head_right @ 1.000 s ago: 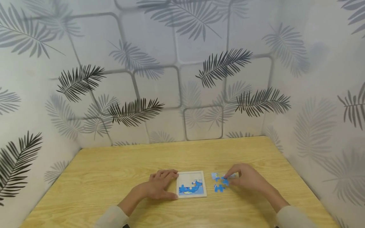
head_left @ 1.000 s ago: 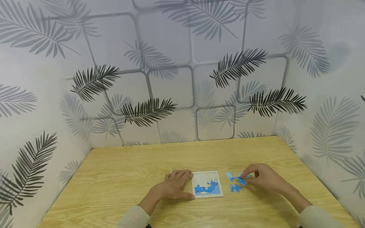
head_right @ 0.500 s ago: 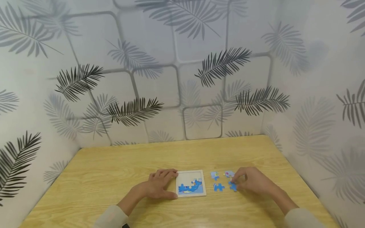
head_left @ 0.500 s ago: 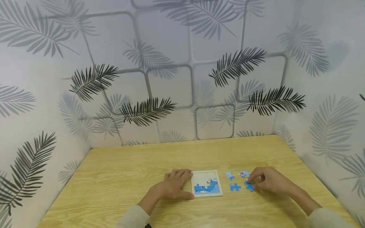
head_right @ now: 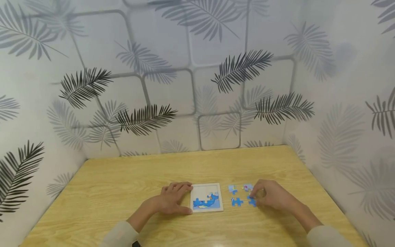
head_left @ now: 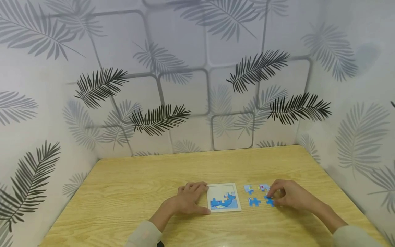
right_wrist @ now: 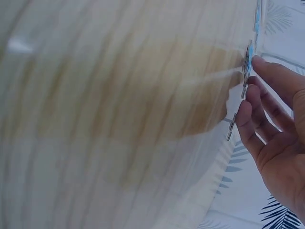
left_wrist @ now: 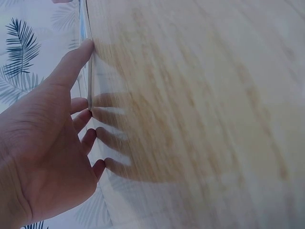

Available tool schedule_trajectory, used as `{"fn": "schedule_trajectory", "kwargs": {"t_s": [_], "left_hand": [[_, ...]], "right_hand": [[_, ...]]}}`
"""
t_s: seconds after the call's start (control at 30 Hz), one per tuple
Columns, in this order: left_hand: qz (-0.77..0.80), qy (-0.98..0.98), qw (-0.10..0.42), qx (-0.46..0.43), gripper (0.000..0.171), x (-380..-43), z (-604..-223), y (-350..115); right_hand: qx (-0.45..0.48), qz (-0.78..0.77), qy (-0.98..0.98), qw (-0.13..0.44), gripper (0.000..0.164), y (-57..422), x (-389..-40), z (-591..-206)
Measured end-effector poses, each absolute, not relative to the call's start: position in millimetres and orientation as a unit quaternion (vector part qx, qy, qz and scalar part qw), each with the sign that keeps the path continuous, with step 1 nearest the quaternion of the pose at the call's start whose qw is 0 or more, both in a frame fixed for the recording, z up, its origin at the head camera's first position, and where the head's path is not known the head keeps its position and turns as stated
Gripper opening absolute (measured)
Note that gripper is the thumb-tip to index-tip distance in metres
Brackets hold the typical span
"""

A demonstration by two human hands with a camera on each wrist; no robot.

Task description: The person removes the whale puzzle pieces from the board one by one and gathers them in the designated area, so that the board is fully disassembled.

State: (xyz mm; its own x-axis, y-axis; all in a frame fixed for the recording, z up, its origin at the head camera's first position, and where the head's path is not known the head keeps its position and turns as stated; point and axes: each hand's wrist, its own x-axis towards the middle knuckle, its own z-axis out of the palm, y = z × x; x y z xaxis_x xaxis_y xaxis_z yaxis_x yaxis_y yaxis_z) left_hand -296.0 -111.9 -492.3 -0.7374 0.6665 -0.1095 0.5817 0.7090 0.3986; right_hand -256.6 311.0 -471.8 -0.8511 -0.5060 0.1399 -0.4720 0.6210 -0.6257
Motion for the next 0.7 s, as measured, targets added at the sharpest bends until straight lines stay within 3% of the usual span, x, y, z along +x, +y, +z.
{"fn": "schedule_trajectory", "kwargs": {"t_s": [0.2, 0.5, 0.7], "left_hand": [[0.172, 0.915, 0.128, 0.341, 0.086, -292.9, -485.9, -111.6], [0.172, 0.918, 0.123, 0.336, 0.085, -296.5, -494.2, -112.3], [0.174, 0.918, 0.127, 0.334, 0.085, -299.7, -497.7, -112.7]], "right_hand": [[-0.263, -0.365, 0.893, 0.009, 0.020, 296.6, -260.3, -466.1], [-0.280, -0.424, 0.858, 0.076, 0.034, 258.9, -271.7, -463.0], [-0.301, -0.420, 0.852, 0.088, 0.038, 236.4, -280.2, -471.6]]}}
